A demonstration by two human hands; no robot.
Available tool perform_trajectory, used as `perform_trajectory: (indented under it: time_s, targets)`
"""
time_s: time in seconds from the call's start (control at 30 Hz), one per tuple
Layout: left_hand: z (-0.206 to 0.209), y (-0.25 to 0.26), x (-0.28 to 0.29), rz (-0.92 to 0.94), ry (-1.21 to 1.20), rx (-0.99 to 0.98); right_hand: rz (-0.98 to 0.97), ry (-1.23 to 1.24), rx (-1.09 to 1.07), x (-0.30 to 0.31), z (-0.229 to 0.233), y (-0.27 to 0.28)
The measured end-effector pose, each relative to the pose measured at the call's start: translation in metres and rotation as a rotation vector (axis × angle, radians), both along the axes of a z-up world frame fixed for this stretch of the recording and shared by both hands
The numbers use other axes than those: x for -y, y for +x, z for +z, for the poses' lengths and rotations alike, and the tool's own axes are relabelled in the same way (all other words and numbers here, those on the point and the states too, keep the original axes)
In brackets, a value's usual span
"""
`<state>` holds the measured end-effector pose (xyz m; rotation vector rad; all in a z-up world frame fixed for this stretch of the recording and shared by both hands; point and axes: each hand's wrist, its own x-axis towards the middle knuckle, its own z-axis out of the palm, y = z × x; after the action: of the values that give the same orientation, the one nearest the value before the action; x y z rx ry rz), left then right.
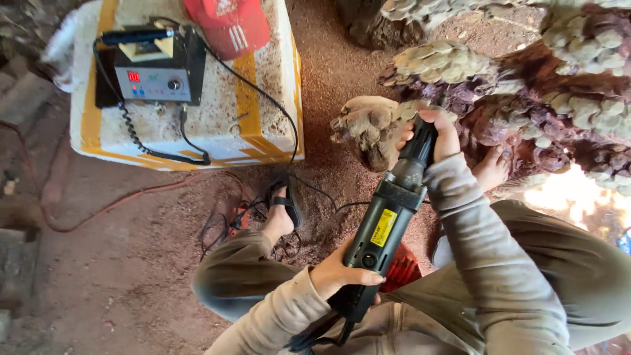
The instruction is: A person uses a handheld power grinder to carve and clean the surface of a large, intricate piece of wood or dried fungus.
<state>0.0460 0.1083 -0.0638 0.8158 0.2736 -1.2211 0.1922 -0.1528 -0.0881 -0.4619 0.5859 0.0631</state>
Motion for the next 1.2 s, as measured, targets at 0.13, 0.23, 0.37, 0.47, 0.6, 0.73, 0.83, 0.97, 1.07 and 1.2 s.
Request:
perform_trajectory:
  time_s: [0.13,0.23,0.37,0.47,0.6,0.73,0.83,0.97,1.07,1.2]
  targets:
    - [0.010,0.012,0.004,-0.037,0.021,0.015,0.062,0.066,0.082,0.017,-0.027,0.011]
    - [0.023,0.018,0.009,-0.052,0.058,0.037,0.038,0.158,0.044,0.020,-0.029,0.015]
    - [0.034,0.025,0.012,-0.063,0.143,-0.002,0.016,0.191,0.064,0.018,-0.020,0.015]
    - [0.039,0.031,0.012,-0.092,0.159,-0.001,0.001,0.203,0.069,0.019,-0.019,0.017]
    - [0.051,0.042,0.010,-0.188,0.208,0.086,-0.018,0.215,0.084,0.019,-0.021,0.023]
    - [0.082,0.059,0.011,-0.199,0.241,0.141,-0.047,0.307,0.079,0.013,-0.010,0.029]
    - [0.106,0.073,0.014,-0.246,0.398,0.088,-0.073,0.354,0.162,0.013,-0.013,0.035]
    - [0.127,0.087,0.020,-0.308,0.618,0.151,-0.080,0.457,0.179,0.011,-0.007,0.037]
    - [0.125,0.084,0.018,-0.348,0.590,0.146,-0.098,0.468,0.167,0.009,-0.009,0.036]
    - [0.103,0.065,0.004,-0.300,0.540,0.199,-0.122,0.419,0.110,-0.003,0.013,0.018]
